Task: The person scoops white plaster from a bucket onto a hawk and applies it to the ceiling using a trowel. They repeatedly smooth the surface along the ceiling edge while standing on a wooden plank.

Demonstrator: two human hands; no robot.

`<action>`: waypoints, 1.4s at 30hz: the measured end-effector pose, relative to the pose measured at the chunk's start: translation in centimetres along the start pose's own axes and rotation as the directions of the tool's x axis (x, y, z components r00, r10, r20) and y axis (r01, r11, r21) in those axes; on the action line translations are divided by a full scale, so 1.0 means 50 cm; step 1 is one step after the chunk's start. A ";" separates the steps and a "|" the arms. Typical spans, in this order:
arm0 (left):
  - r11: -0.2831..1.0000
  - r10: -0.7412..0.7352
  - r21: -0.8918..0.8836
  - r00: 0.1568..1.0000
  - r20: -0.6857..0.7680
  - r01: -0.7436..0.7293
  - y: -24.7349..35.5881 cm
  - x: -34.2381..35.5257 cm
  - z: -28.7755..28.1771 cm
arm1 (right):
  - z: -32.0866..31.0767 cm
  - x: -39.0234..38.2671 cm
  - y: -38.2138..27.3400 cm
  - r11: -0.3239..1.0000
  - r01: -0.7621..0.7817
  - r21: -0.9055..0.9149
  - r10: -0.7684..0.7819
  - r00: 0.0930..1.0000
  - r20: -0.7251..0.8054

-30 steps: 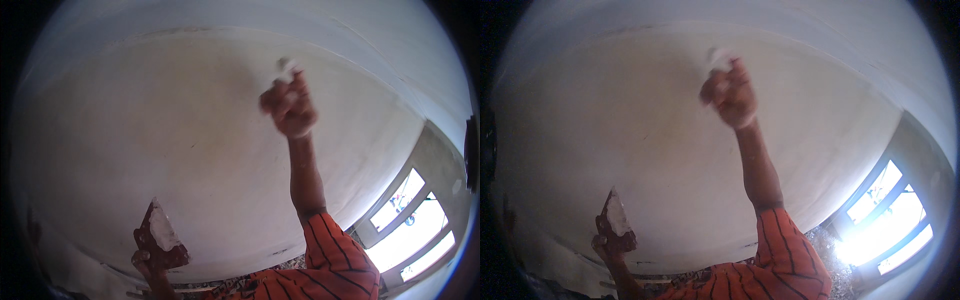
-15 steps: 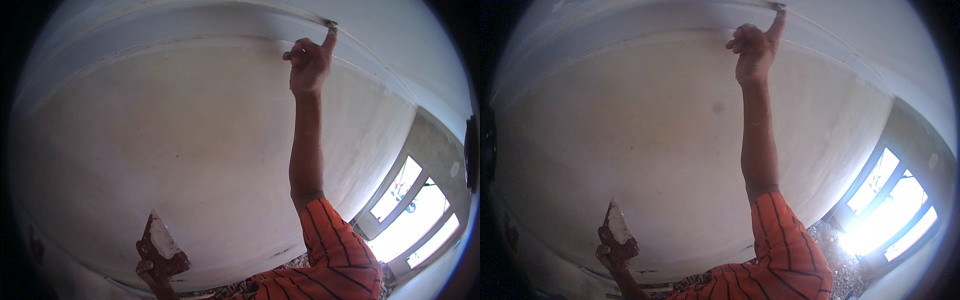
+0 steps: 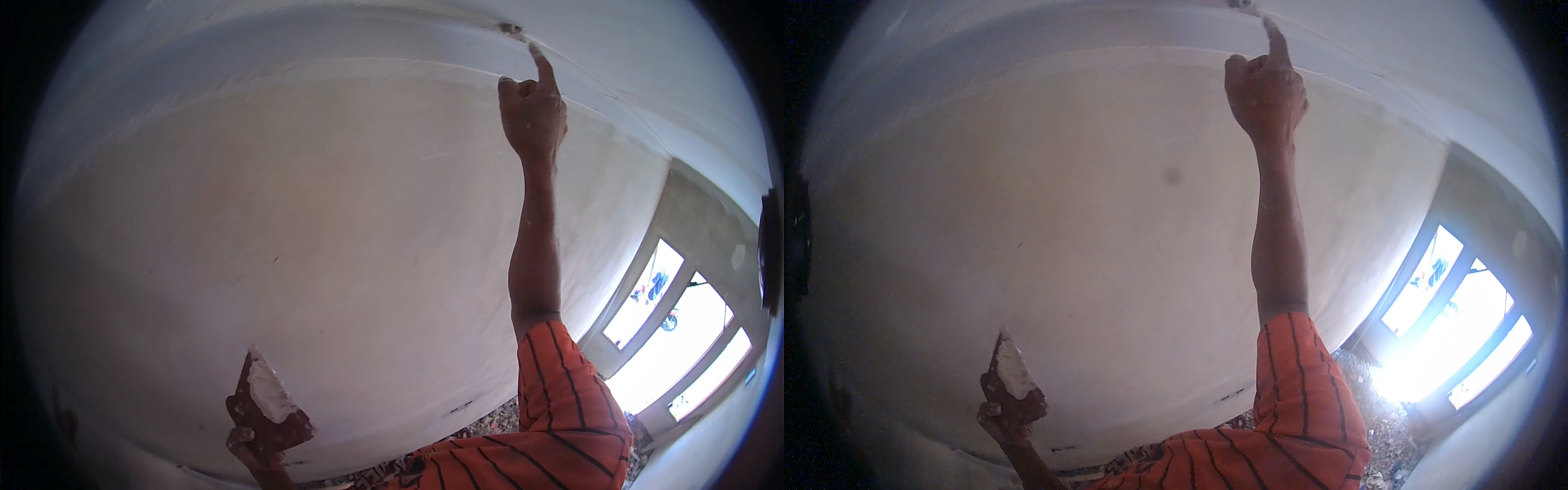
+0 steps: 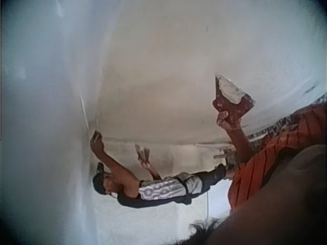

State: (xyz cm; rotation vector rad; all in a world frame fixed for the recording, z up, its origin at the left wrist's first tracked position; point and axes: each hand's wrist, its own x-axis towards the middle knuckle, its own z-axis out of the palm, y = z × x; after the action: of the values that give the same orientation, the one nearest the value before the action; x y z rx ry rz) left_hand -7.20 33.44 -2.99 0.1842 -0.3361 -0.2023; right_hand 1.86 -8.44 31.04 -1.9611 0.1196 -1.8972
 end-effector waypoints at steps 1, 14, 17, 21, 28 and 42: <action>1.000 -0.022 -0.009 1.000 0.002 0.022 0.003 0.001 0.001 | -0.001 0.002 0.004 0.993 0.001 0.117 0.001 1.000 -0.015; 0.967 0.172 0.196 0.985 -0.033 -0.163 -0.022 0.015 -0.021 | 0.150 0.020 -0.181 0.906 0.275 0.322 -0.260 0.961 -0.089; 0.943 0.292 0.218 0.938 -0.187 -0.250 -0.056 0.009 0.018 | 0.143 -0.007 -0.251 0.955 0.101 0.280 -0.118 0.992 0.047; 0.961 0.205 0.223 0.963 -0.175 -0.164 -0.063 0.003 0.071 | 0.101 -0.043 -0.265 0.913 0.078 0.401 -0.154 0.975 0.161; 0.861 0.459 0.444 0.758 -0.464 -0.249 -0.033 -0.018 -0.057 | -0.009 0.025 -0.066 0.579 -0.189 0.793 0.184 0.978 0.099; 0.981 0.163 0.097 0.986 0.034 -0.166 -0.032 0.002 -0.035 | 0.122 -0.077 -0.376 0.651 0.027 0.759 -0.256 0.949 0.186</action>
State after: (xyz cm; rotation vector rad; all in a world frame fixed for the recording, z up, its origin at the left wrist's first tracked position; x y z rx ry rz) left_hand -6.78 32.11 -4.93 0.2514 -0.3856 -0.0243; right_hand 3.45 11.41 33.94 -1.6159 -0.8113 -1.3667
